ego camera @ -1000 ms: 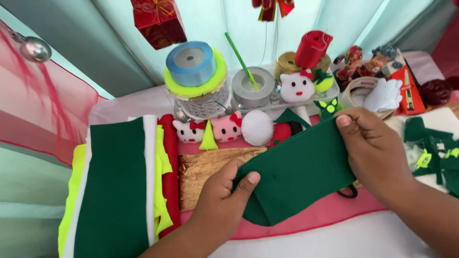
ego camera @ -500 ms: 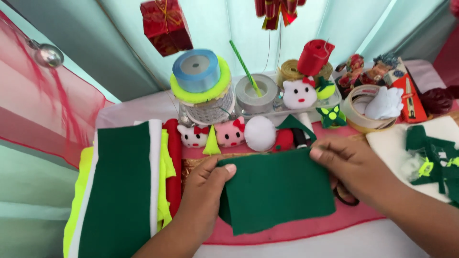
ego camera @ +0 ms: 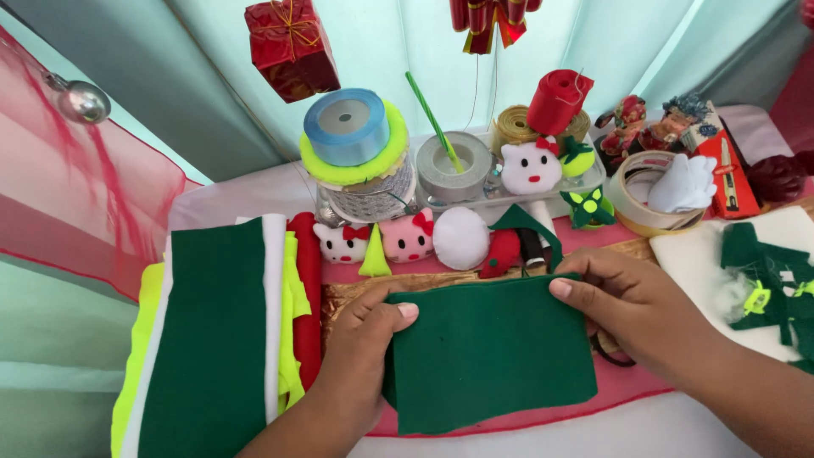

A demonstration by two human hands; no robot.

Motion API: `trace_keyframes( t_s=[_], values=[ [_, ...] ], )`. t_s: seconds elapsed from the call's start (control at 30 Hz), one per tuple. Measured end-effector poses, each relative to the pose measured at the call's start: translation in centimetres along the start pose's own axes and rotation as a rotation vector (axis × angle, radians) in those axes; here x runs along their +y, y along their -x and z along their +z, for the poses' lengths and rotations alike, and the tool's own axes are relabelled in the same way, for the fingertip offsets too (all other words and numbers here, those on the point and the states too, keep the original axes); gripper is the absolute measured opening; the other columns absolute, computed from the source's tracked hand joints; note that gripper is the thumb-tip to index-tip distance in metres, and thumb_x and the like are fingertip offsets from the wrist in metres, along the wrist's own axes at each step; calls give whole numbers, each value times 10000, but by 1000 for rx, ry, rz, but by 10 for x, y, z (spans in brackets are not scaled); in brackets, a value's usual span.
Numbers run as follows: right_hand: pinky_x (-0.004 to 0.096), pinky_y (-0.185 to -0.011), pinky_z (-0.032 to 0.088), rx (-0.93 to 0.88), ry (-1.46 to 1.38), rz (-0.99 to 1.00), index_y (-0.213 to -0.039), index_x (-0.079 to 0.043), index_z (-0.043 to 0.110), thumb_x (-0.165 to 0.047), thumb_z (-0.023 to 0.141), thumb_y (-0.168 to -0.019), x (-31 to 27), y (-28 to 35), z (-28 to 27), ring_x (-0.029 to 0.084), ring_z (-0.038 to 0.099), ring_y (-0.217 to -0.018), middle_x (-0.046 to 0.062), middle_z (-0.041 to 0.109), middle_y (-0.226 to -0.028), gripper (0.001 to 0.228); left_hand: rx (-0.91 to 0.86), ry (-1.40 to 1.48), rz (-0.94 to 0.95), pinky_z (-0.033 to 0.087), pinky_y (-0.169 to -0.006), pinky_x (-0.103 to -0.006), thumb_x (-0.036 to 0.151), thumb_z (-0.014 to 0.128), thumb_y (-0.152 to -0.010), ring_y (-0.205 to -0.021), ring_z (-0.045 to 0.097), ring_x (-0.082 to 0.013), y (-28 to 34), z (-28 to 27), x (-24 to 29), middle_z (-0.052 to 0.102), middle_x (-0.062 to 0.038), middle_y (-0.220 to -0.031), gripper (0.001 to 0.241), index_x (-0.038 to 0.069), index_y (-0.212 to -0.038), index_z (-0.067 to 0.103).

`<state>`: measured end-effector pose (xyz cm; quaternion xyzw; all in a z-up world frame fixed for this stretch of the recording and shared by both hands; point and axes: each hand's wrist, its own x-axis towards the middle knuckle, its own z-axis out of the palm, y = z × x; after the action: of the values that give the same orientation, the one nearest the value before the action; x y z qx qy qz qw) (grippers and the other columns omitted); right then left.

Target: Cutting green felt with scissors and preparing materials for a craft project

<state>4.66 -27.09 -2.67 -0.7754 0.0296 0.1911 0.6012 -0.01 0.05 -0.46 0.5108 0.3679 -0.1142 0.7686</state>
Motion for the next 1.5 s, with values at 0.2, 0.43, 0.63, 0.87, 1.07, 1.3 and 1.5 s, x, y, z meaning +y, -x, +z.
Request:
trace_keyframes(
  t_s=[0.2,0.43,0.63,0.87,1.07,1.3,1.5],
  values=[
    [319,-426,412,-17,99,-98,-882,-10,789,-174,714,-956,11,-4,1,184,541,-496,93,605,-620,194,-54,-20,28,547,-716,-448,53,646,-777,-865,670,-313,-5,-5,-8,737,-184,-955,347,33,-1104,760],
    [289,-545,489,-17,347,-250,-890,-112,794,-274,711,-924,9,-5,2,118,590,-610,6,692,-732,185,-180,-19,84,516,-653,-421,54,666,-818,-755,628,-276,-12,-13,-16,660,-143,-819,103,42,-917,692],
    [302,-699,503,122,260,-305,-900,-67,800,-226,713,-913,5,2,1,148,684,-775,31,768,-863,182,-68,-48,50,582,-788,-449,40,626,-867,-927,698,-319,13,4,6,782,-204,-1016,311,2,-1131,786],
    [271,-641,373,416,97,-168,-1014,-39,780,-162,717,-987,-15,2,-4,125,499,-793,29,612,-877,141,-142,-602,391,586,-732,-309,253,670,-898,-904,718,-144,12,-3,9,807,-33,-968,297,123,-1094,853],
    [329,-675,537,250,-41,-171,-1015,37,771,-56,682,-958,-9,5,-10,200,626,-769,124,693,-842,141,-72,-672,563,432,-520,-322,236,712,-933,-619,555,-130,6,-16,7,591,-17,-631,216,104,-763,730],
    [329,-397,453,-121,81,-146,-763,61,787,-30,749,-892,9,1,-16,213,566,-403,157,617,-563,163,-240,-90,175,602,-696,-486,10,695,-687,-849,713,-348,-4,-38,9,776,-239,-996,495,-38,-1171,783],
    [327,-437,591,-512,104,83,-728,73,738,1,797,-896,3,13,-3,230,743,-444,200,770,-520,192,-830,-435,225,660,-753,-380,224,541,-974,-819,762,-312,-12,-30,6,776,-216,-923,313,4,-783,654]
  ],
)
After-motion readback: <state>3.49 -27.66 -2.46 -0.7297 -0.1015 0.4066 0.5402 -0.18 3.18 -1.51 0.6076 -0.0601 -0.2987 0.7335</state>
